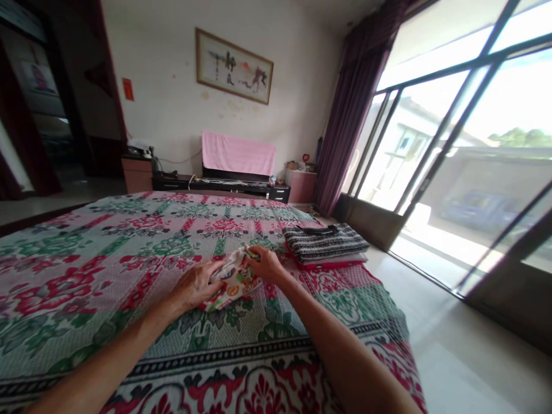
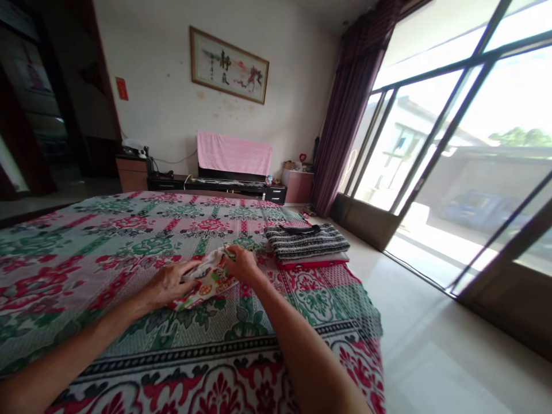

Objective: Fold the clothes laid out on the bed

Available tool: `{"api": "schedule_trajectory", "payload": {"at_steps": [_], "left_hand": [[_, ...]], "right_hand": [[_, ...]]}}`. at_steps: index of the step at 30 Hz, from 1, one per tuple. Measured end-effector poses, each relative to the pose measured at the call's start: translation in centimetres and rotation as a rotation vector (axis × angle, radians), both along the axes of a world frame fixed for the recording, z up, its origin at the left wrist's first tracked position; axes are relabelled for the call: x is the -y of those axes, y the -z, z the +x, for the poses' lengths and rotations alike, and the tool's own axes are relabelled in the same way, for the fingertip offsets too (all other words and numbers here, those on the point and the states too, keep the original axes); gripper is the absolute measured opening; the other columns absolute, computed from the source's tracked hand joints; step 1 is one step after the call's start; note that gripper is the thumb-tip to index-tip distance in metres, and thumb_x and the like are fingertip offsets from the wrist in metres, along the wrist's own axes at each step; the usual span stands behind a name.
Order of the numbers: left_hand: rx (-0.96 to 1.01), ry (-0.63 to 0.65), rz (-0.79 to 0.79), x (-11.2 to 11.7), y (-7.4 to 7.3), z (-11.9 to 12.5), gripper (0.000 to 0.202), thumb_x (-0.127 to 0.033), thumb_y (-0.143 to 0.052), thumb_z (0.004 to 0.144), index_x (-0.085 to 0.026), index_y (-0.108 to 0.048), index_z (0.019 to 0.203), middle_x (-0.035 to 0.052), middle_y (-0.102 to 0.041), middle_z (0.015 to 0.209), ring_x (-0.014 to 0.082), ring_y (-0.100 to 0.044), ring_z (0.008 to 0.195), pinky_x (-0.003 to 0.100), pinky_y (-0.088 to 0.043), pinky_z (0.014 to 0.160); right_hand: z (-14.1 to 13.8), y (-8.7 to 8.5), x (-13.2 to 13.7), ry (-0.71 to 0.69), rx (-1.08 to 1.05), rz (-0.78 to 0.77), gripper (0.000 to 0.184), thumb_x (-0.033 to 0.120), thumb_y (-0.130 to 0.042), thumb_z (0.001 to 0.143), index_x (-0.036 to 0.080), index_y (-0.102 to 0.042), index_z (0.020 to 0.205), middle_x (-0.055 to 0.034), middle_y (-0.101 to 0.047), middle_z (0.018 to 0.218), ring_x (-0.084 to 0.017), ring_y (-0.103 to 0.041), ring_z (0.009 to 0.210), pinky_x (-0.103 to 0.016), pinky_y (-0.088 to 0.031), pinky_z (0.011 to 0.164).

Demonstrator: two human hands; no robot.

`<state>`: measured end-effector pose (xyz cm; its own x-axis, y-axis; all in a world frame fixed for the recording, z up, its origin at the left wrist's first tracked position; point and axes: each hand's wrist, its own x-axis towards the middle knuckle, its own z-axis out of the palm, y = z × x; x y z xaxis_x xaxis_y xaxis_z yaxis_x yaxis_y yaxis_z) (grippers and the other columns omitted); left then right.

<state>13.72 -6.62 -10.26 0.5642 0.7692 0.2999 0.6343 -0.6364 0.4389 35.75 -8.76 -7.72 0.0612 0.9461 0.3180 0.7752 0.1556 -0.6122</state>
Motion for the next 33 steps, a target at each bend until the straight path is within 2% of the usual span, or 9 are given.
{"api": "schedule_trajectory", "payload": {"at_steps": [4, 8, 11, 14, 17, 21, 24, 27, 33], "left_hand": [[-0.076, -0.095, 0.063, -0.4, -1.4, -0.9, 0.030, -0.024, -0.044, 0.078, -0.020, -0.070, 0.093, 0.0055, -0.070, 0.092, 0.0198, -0.064, 0.086, 0.027, -0.045, 0.076], [-0.052, -0.468, 0.211, -1.4, -3.3, -4.7, 0.034, -0.028, -0.043, 0.079, -0.021, -0.068, 0.101, 0.0072, -0.068, 0.098, 0.0226, -0.063, 0.083, 0.029, -0.045, 0.071], [-0.082, -0.566, 0.333, -2.3, -4.0, -7.5, 0.039, -0.021, -0.045, 0.072, -0.019, -0.068, 0.103, 0.0101, -0.067, 0.101, 0.0268, -0.062, 0.089, 0.033, -0.047, 0.076], [0.007, -0.484, 0.447, -2.6, -4.2, -7.3, 0.044, -0.017, -0.046, 0.066, -0.016, -0.067, 0.105, 0.0109, -0.065, 0.114, 0.0282, -0.061, 0.102, 0.036, -0.045, 0.092], [0.150, -0.380, 0.375, -1.6, -4.6, -3.8, 0.045, -0.024, -0.042, 0.073, -0.015, -0.066, 0.110, 0.0097, -0.065, 0.120, 0.0246, -0.058, 0.112, 0.034, -0.042, 0.101], [0.200, -0.242, -0.013, 0.3, -4.7, 3.4, 0.045, -0.037, -0.048, 0.076, -0.020, -0.067, 0.113, 0.0057, -0.069, 0.116, 0.0235, -0.061, 0.111, 0.033, -0.044, 0.099], [0.245, -0.108, -0.242, 0.9, -4.5, 8.3, 0.052, -0.043, -0.053, 0.076, -0.017, -0.065, 0.119, 0.0084, -0.070, 0.115, 0.0260, -0.063, 0.109, 0.036, -0.047, 0.094], [0.296, -0.048, -0.308, 0.9, -4.4, 12.1, 0.046, -0.041, -0.059, 0.074, -0.017, -0.068, 0.112, 0.0113, -0.068, 0.117, 0.0272, -0.062, 0.111, 0.036, -0.045, 0.096], [0.636, -0.014, -0.614, 1.0, -4.1, 17.4, 0.041, -0.044, -0.071, 0.068, -0.016, -0.070, 0.098, 0.0132, -0.068, 0.118, 0.0267, -0.061, 0.110, 0.033, -0.046, 0.093]], "right_hand": [[-1.9, 0.2, 0.0, -0.150, -0.373, 0.084, 0.030, 0.027, -0.054, 0.080, 0.024, -0.068, 0.106, 0.0012, -0.071, 0.095, -0.018, -0.063, 0.087, -0.029, -0.050, 0.079], [-3.3, -0.6, 0.5, -0.441, -0.567, 0.066, 0.042, 0.042, -0.057, 0.080, 0.024, -0.063, 0.118, -0.0008, -0.070, 0.105, -0.018, -0.064, 0.090, -0.030, -0.052, 0.077], [-2.6, -1.9, 0.4, -0.307, -0.479, 0.195, 0.038, 0.042, -0.061, 0.077, 0.023, -0.067, 0.110, -0.0034, -0.070, 0.107, -0.021, -0.063, 0.097, -0.034, -0.051, 0.084], [0.2, -4.0, 0.2, -0.042, -0.401, 0.416, 0.031, 0.033, -0.054, 0.081, 0.018, -0.069, 0.103, -0.0067, -0.071, 0.099, -0.020, -0.064, 0.092, -0.034, -0.049, 0.085], [4.3, -6.6, 0.6, 0.246, -0.308, 0.624, 0.033, 0.023, -0.047, 0.078, 0.016, -0.069, 0.102, -0.0079, -0.070, 0.101, -0.019, -0.062, 0.095, -0.033, -0.046, 0.090], [9.4, -8.4, 1.8, 0.567, -0.211, 0.672, 0.039, 0.019, -0.044, 0.073, 0.017, -0.066, 0.105, -0.0092, -0.066, 0.107, -0.021, -0.058, 0.099, -0.037, -0.042, 0.095], [12.2, -8.1, 2.7, 0.781, -0.117, 0.599, 0.045, 0.020, -0.045, 0.071, 0.016, -0.062, 0.113, -0.0123, -0.059, 0.122, -0.025, -0.051, 0.114, -0.041, -0.037, 0.100], [14.3, -7.3, 3.5, 0.971, -0.089, 0.562, 0.051, 0.023, -0.047, 0.071, 0.017, -0.055, 0.121, -0.0149, -0.045, 0.138, -0.031, -0.037, 0.128, -0.052, -0.031, 0.103], [17.5, -5.2, 4.1, 1.250, -0.298, 0.475, 0.071, 0.037, -0.053, 0.073, 0.018, -0.033, 0.138, -0.0212, -0.030, 0.146, -0.038, -0.027, 0.131, -0.064, -0.024, 0.101]]}}
